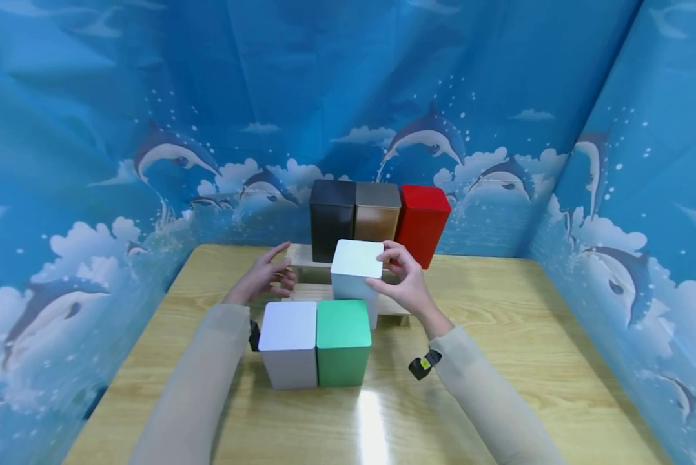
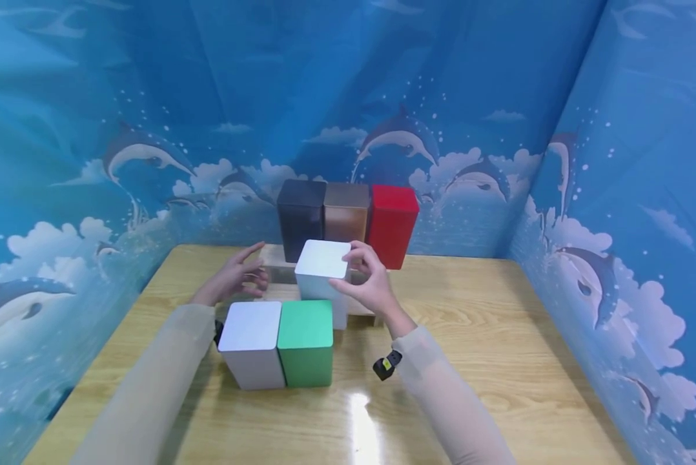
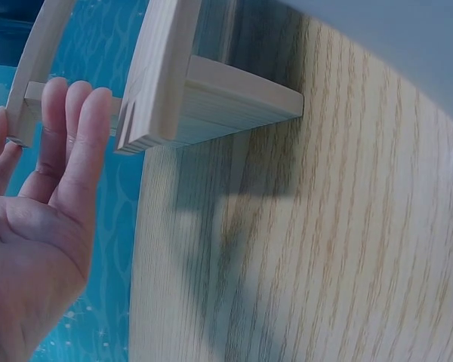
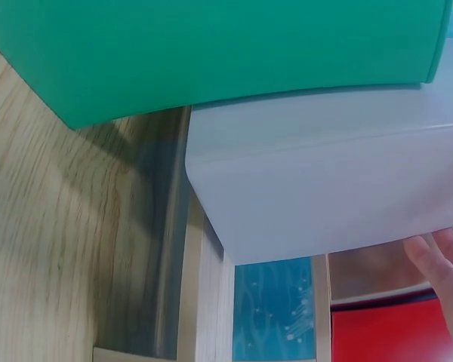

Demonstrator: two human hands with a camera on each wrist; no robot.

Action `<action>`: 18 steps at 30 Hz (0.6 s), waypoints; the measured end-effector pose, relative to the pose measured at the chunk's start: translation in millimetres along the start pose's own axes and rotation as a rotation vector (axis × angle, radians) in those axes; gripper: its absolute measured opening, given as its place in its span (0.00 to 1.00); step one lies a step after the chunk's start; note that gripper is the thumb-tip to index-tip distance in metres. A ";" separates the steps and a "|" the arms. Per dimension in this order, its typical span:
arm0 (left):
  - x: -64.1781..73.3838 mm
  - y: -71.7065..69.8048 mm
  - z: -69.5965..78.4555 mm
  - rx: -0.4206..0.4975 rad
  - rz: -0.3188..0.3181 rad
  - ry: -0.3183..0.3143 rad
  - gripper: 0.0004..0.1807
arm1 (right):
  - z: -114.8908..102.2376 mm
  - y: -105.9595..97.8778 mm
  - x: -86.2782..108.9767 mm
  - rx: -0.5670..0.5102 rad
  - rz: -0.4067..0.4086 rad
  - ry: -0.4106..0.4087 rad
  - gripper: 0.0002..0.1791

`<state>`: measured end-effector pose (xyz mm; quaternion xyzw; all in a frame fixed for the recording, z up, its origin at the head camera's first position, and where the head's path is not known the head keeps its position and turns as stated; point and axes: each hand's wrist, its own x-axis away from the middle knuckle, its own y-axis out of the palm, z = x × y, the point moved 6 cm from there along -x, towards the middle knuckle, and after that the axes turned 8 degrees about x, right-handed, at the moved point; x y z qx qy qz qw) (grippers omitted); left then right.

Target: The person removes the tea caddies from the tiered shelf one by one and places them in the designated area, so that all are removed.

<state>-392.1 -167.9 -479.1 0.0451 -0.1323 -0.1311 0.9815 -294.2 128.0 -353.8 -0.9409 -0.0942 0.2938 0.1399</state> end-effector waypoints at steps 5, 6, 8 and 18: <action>-1.3 -1.8 -2.2 0.015 0.023 -0.009 0.30 | -5.8 -6.0 4.8 0.038 0.020 0.012 0.21; -1.4 -1.8 -2.3 0.014 0.023 -0.008 0.30 | -5.9 -7.6 6.0 0.043 0.027 0.014 0.21; -1.7 -1.6 -2.5 0.011 0.019 -0.007 0.30 | -5.1 -10.4 8.5 0.049 0.038 0.016 0.21; 1.0 1.1 1.4 0.009 -0.016 -0.011 0.31 | -1.0 -25.9 19.2 0.046 0.085 0.027 0.21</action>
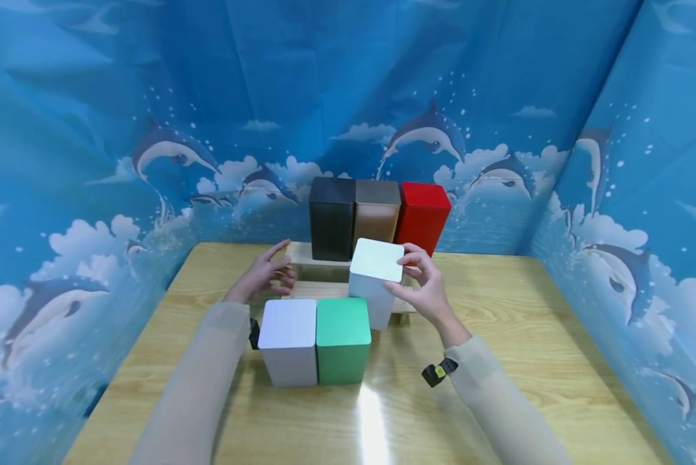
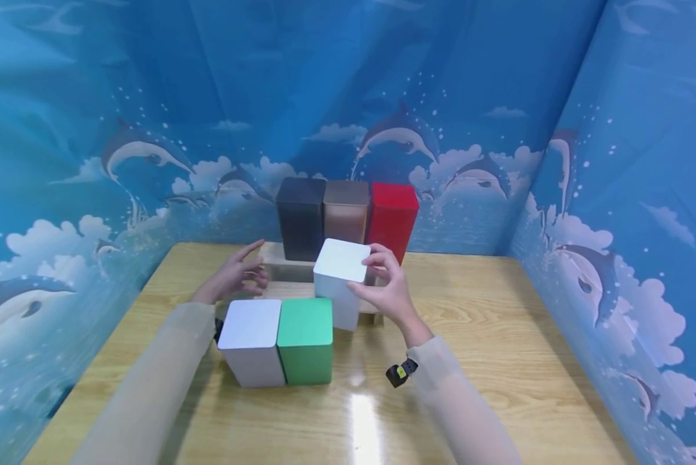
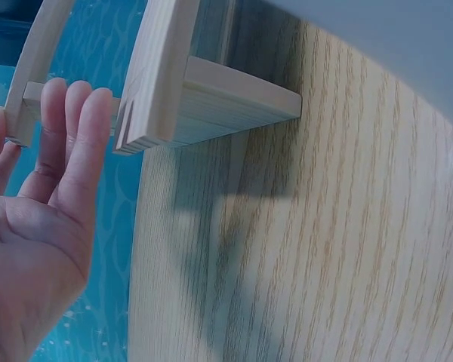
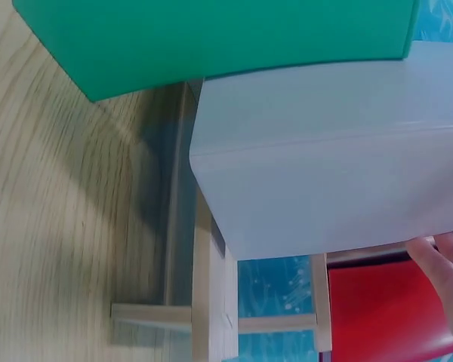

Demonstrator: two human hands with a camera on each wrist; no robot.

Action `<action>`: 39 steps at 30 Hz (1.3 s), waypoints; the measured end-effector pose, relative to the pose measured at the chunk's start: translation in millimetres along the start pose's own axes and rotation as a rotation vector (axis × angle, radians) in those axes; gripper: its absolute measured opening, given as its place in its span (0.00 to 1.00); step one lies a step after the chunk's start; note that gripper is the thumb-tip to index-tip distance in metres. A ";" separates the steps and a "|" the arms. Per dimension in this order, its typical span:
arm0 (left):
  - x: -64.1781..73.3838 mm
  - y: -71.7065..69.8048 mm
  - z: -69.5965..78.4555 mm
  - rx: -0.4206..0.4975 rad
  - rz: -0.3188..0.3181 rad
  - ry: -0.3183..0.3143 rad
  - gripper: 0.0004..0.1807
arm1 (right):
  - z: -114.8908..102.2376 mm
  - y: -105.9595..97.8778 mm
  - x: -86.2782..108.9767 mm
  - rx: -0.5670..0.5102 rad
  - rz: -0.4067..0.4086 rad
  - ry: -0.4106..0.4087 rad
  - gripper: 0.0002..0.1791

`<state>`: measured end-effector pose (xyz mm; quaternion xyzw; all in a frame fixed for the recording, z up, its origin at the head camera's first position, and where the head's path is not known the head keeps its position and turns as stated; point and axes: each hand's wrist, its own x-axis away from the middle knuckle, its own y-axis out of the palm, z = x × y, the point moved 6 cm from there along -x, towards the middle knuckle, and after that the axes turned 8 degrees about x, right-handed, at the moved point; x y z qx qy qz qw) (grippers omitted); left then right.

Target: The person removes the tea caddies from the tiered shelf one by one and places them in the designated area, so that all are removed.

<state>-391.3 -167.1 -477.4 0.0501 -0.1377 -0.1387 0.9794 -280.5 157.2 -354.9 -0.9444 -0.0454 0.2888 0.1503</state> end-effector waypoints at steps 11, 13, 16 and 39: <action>-1.2 -0.1 -4.6 0.001 0.025 0.007 0.30 | 1.9 -17.5 13.0 0.014 0.044 -0.006 0.20; -1.6 0.0 -5.6 0.001 0.024 0.004 0.30 | 1.9 -21.2 15.9 0.019 0.056 -0.001 0.21; -2.0 -0.4 -5.9 0.000 0.025 0.005 0.30 | 1.4 -26.6 19.2 0.020 0.073 0.001 0.20; -3.7 -1.5 -3.1 0.000 0.017 0.029 0.30 | 22.0 -48.1 43.7 -0.059 0.076 -0.107 0.22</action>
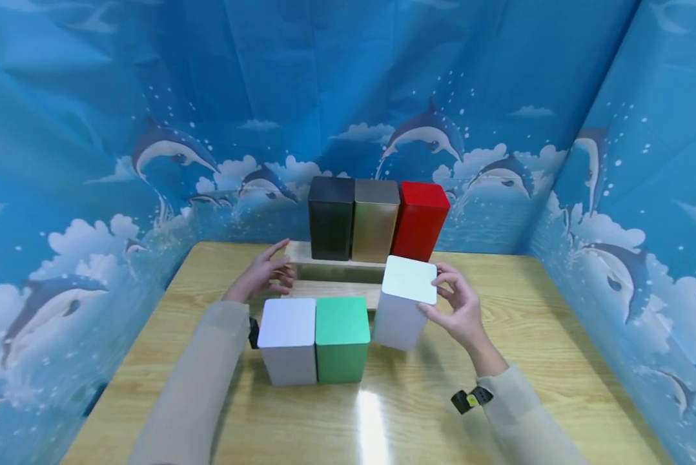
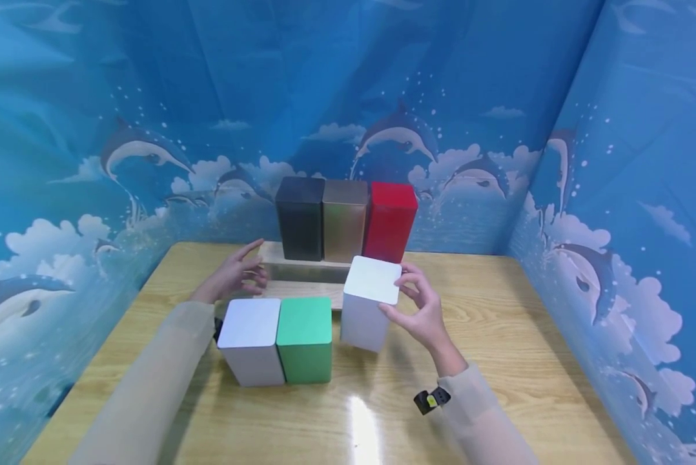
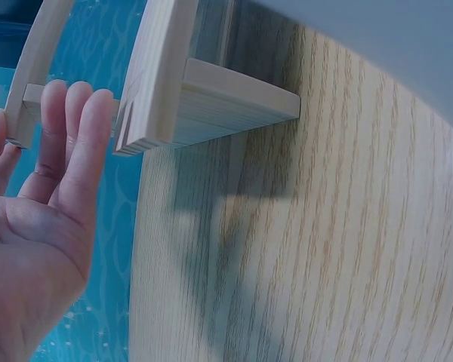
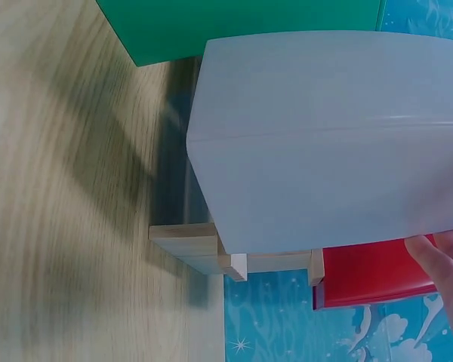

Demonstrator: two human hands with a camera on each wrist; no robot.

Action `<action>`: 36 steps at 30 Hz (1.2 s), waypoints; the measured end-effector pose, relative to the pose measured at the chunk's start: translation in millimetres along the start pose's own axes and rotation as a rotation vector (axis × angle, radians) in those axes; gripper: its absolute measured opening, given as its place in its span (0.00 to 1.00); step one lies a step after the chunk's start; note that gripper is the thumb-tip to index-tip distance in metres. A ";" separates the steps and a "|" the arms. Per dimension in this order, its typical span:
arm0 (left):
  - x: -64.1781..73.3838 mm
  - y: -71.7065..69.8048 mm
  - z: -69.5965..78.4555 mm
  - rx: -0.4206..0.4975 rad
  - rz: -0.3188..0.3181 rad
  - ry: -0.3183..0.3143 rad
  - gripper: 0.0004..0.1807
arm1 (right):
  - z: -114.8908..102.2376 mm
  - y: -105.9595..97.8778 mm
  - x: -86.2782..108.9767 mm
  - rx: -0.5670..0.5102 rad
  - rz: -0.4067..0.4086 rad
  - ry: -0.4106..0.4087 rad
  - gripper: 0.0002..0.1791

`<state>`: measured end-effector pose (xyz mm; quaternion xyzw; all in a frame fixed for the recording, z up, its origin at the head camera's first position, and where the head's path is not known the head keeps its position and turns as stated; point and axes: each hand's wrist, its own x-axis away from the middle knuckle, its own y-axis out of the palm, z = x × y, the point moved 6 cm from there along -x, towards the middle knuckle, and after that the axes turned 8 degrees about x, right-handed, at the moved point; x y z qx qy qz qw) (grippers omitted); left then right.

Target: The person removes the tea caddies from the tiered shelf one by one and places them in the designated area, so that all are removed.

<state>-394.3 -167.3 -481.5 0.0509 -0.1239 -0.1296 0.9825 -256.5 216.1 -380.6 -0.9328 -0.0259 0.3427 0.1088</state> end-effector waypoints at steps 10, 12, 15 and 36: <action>11.0 6.7 13.0 0.018 -0.036 -0.029 0.31 | -5.5 1.1 13.9 0.021 -0.037 0.006 0.22; 15.5 10.0 17.6 0.013 -0.048 -0.031 0.32 | -5.4 2.1 17.1 0.027 -0.044 0.007 0.22; 20.1 13.6 21.7 0.004 -0.053 -0.033 0.32 | -3.9 4.2 21.8 0.032 -0.061 0.017 0.22; 2.0 1.6 1.3 0.017 0.014 -0.003 0.30 | 7.9 17.3 46.0 0.039 -0.169 0.066 0.22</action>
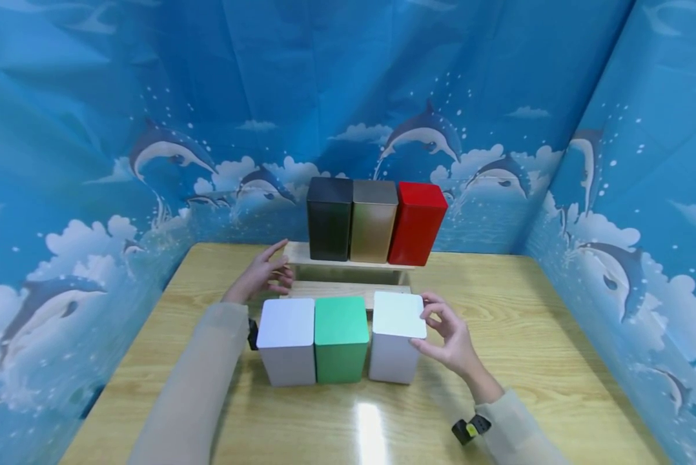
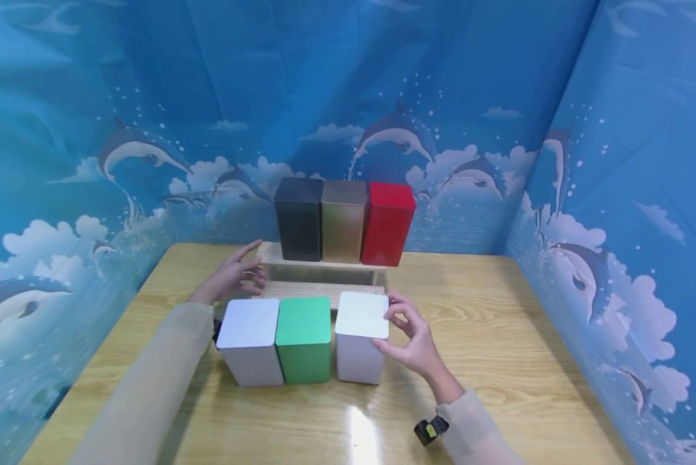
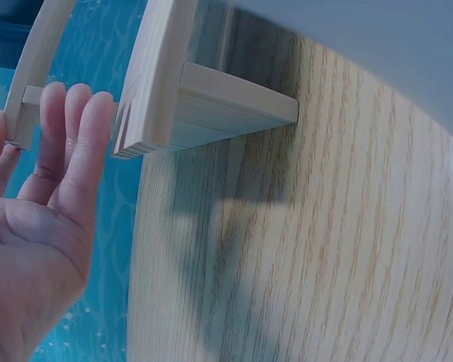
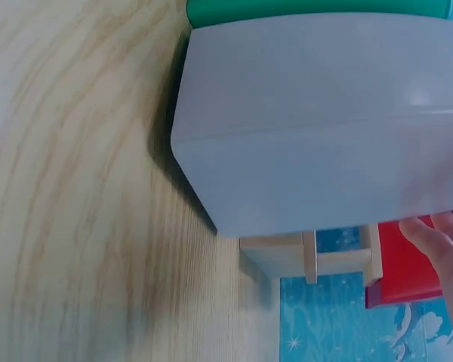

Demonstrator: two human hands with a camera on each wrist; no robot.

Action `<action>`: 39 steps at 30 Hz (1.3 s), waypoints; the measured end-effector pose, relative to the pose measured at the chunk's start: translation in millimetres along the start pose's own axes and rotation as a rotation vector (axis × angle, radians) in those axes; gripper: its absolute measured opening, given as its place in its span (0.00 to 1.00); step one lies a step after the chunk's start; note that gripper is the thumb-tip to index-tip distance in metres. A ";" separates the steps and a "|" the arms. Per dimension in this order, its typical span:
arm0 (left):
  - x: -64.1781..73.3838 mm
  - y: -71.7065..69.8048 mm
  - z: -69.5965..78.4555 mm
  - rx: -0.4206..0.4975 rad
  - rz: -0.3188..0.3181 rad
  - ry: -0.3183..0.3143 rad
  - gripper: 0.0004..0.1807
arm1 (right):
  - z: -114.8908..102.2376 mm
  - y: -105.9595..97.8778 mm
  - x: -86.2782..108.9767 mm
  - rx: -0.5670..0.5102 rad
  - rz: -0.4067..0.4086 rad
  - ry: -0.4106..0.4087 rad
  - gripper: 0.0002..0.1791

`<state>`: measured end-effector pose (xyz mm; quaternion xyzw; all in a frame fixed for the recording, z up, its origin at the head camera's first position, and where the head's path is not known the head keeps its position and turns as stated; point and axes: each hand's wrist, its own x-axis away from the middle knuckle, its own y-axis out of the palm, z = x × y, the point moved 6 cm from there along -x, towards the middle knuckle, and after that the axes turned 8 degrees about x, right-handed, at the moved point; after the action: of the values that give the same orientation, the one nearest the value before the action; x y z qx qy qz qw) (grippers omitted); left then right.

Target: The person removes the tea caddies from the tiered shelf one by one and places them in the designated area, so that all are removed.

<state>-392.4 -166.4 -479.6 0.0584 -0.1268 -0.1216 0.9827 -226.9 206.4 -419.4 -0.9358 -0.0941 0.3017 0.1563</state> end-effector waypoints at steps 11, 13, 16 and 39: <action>0.9 1.2 -0.7 -0.012 -0.006 -0.002 0.30 | 2.9 3.1 2.9 -0.009 -0.101 0.028 0.22; 1.1 0.9 -0.9 -0.011 -0.005 -0.004 0.31 | 2.6 4.1 2.3 -0.019 -0.112 0.014 0.23; 1.4 0.5 -0.9 -0.005 -0.005 -0.003 0.31 | 3.2 5.3 1.8 -0.026 -0.125 0.007 0.23; -0.2 0.0 -0.5 0.002 -0.003 -0.009 0.31 | 5.0 5.8 0.5 -0.003 -0.149 0.034 0.22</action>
<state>-392.4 -166.4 -480.1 0.0590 -0.1312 -0.1233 0.9819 -229.0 202.3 -425.5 -0.9313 -0.1614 0.2733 0.1787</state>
